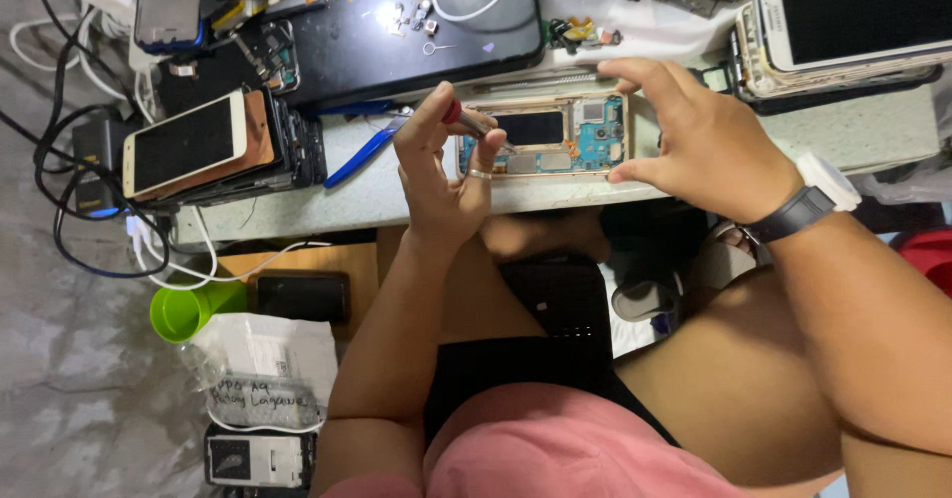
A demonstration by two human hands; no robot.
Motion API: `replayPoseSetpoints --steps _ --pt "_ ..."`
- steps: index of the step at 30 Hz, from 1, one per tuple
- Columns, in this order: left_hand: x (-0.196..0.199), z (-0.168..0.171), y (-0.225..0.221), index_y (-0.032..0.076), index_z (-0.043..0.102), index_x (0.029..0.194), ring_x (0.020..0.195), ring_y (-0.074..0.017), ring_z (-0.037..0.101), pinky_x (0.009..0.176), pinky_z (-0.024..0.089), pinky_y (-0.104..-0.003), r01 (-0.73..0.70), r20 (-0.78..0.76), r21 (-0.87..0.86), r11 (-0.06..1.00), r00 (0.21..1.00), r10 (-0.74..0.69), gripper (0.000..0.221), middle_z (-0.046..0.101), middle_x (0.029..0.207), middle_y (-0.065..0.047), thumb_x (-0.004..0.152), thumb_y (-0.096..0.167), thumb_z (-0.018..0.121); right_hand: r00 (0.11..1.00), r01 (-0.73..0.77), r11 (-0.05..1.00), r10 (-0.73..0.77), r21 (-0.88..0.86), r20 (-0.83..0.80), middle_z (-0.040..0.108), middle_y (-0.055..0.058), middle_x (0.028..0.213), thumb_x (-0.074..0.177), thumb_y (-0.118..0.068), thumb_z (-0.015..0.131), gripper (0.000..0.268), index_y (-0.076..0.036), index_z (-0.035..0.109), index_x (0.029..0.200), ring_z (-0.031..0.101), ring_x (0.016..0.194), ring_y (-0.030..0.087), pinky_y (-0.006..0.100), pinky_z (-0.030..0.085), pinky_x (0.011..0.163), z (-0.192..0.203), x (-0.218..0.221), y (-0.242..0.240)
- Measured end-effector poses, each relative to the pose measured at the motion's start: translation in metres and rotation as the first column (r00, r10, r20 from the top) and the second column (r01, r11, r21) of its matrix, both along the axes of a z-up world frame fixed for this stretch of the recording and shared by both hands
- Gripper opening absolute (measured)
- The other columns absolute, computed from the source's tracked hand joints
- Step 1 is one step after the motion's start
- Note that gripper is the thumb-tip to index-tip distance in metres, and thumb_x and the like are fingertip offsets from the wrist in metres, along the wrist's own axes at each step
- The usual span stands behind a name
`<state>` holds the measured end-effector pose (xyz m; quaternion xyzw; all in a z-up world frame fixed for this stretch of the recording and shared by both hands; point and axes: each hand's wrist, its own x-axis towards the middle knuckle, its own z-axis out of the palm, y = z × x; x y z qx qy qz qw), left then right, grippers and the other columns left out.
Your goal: The person uses a screwdriver to remove screws from a disassembled smartphone, then uses a metal prying tool to separate the back cover from the frame. The person continues to pry along the edges and remove additional screws to fully detach the back cover.
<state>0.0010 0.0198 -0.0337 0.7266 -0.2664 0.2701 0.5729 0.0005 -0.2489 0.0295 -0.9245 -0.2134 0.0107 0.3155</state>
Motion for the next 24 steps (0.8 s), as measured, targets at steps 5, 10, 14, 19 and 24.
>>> replayPoseSetpoints --steps 5,10,14,19,24 --pt "-0.014 0.001 0.013 0.006 0.035 0.151 0.099 -0.0184 0.068 0.095 0.055 -0.030 0.039 -0.017 -0.016 0.999 0.999 -0.039 0.062 0.062 0.118 -0.015 0.102 -0.012 0.069 0.999 0.019 0.999 -0.018 -0.042 0.029 0.062 0.012 0.124 0.067 -0.030 0.090 0.092 -0.023 0.045 0.147 0.065 0.067 0.030 0.043 0.053 0.066 0.001 0.001 -0.001" --pt "-0.015 0.000 0.028 0.012 0.031 0.155 0.099 -0.0175 0.070 0.101 0.052 -0.031 0.017 -0.029 -0.041 0.999 0.999 -0.018 0.066 0.068 0.110 -0.015 0.105 -0.010 0.067 0.999 0.035 0.999 -0.035 -0.022 0.006 0.066 0.011 0.125 0.066 -0.030 0.089 0.095 -0.023 0.044 0.149 0.065 0.068 0.028 0.040 0.054 0.067 0.004 0.003 -0.006" --pt "-0.012 -0.004 0.034 0.014 0.027 0.156 0.103 -0.0197 0.070 0.098 0.057 -0.032 -0.007 -0.121 -0.151 0.988 0.993 -0.011 0.068 0.070 0.114 -0.017 0.106 -0.010 0.067 0.999 0.041 0.999 -0.041 -0.024 -0.008 0.067 0.011 0.129 0.066 -0.029 0.089 0.097 -0.023 0.043 0.151 0.065 0.070 0.027 0.039 0.054 0.069 0.005 0.004 -0.005" --pt "-0.003 -0.009 0.026 0.012 0.033 0.154 0.110 -0.0222 0.070 0.096 0.062 -0.033 0.098 -0.082 -0.158 0.983 0.990 -0.112 0.062 0.065 0.124 -0.016 0.105 -0.011 0.063 0.999 0.037 0.999 -0.037 -0.022 -0.006 0.067 0.010 0.128 0.066 -0.028 0.089 0.099 -0.022 0.042 0.152 0.065 0.072 0.028 0.039 0.054 0.070 0.003 0.005 -0.006" --pt "-0.006 -0.008 0.020 0.012 0.035 0.153 0.115 -0.0202 0.069 0.096 0.063 -0.030 0.095 -0.091 -0.059 0.994 0.991 -0.100 0.057 0.062 0.125 -0.013 0.108 -0.009 0.062 0.999 0.019 1.000 -0.018 -0.016 0.029 0.068 0.011 0.127 0.066 -0.029 0.089 0.097 -0.021 0.043 0.151 0.065 0.078 0.029 0.040 0.053 0.071 0.002 0.006 -0.007"
